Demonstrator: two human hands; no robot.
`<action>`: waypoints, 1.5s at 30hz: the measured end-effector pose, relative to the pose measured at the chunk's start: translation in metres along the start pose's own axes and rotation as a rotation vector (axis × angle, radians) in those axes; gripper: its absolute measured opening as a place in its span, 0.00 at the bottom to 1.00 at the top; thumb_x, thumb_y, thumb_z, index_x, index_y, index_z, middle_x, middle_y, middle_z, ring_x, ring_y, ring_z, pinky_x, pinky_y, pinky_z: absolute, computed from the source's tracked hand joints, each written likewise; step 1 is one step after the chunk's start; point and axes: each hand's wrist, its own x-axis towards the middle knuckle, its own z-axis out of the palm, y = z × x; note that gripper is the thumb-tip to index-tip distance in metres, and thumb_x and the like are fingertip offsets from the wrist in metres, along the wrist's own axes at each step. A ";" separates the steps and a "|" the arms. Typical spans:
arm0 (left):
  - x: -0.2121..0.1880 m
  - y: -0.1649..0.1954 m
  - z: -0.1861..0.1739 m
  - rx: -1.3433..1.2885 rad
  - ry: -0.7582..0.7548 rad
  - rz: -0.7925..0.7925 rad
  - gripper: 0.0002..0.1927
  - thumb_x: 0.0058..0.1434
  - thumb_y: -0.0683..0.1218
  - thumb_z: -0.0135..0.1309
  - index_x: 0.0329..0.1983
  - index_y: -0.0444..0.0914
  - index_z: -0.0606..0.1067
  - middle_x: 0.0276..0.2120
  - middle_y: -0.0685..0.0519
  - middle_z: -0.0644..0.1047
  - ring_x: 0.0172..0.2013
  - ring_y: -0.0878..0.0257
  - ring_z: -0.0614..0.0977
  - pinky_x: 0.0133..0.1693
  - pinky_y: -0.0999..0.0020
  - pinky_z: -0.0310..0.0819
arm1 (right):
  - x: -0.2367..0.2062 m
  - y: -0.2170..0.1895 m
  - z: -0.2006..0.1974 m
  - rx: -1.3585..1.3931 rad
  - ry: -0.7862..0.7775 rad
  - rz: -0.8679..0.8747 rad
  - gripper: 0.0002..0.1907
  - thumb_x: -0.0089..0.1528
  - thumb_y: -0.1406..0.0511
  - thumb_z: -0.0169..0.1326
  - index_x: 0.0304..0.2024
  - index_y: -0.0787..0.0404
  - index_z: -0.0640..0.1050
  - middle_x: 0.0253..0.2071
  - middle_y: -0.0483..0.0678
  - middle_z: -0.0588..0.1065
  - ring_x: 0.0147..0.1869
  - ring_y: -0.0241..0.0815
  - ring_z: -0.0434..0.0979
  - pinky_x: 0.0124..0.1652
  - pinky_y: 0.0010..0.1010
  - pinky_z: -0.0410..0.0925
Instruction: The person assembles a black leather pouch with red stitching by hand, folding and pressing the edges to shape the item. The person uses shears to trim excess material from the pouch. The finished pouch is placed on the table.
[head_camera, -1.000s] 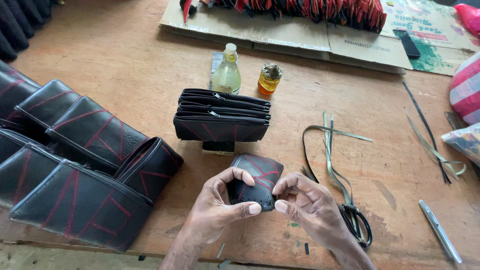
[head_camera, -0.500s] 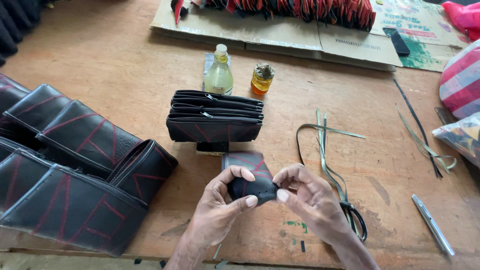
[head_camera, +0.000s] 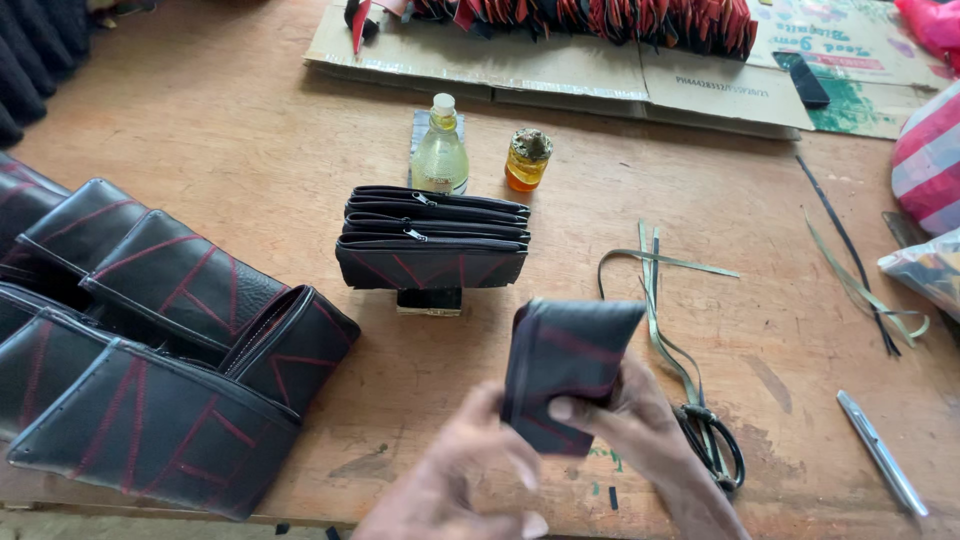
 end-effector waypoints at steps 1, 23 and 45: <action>0.001 0.005 0.000 -0.110 0.130 -0.020 0.14 0.52 0.39 0.65 0.38 0.35 0.73 0.59 0.43 0.70 0.64 0.55 0.70 0.66 0.58 0.55 | 0.002 -0.004 0.001 -0.301 0.005 -0.043 0.46 0.50 0.60 0.73 0.66 0.60 0.65 0.58 0.54 0.75 0.62 0.50 0.81 0.59 0.43 0.70; 0.005 -0.031 -0.025 -0.582 0.202 -0.346 0.30 0.54 0.44 0.70 0.51 0.33 0.65 0.48 0.49 0.73 0.50 0.65 0.75 0.52 0.68 0.75 | -0.020 -0.022 0.044 -0.539 0.050 -0.710 0.30 0.46 0.62 0.74 0.51 0.54 0.83 0.35 0.41 0.75 0.37 0.32 0.76 0.36 0.26 0.72; 0.000 -0.024 -0.036 -0.481 0.171 -0.289 0.30 0.49 0.43 0.72 0.50 0.34 0.67 0.73 0.39 0.56 0.66 0.54 0.68 0.61 0.62 0.72 | -0.016 -0.024 0.059 -0.504 -0.036 -0.824 0.22 0.52 0.68 0.71 0.49 0.58 0.83 0.29 0.41 0.75 0.31 0.32 0.75 0.30 0.24 0.69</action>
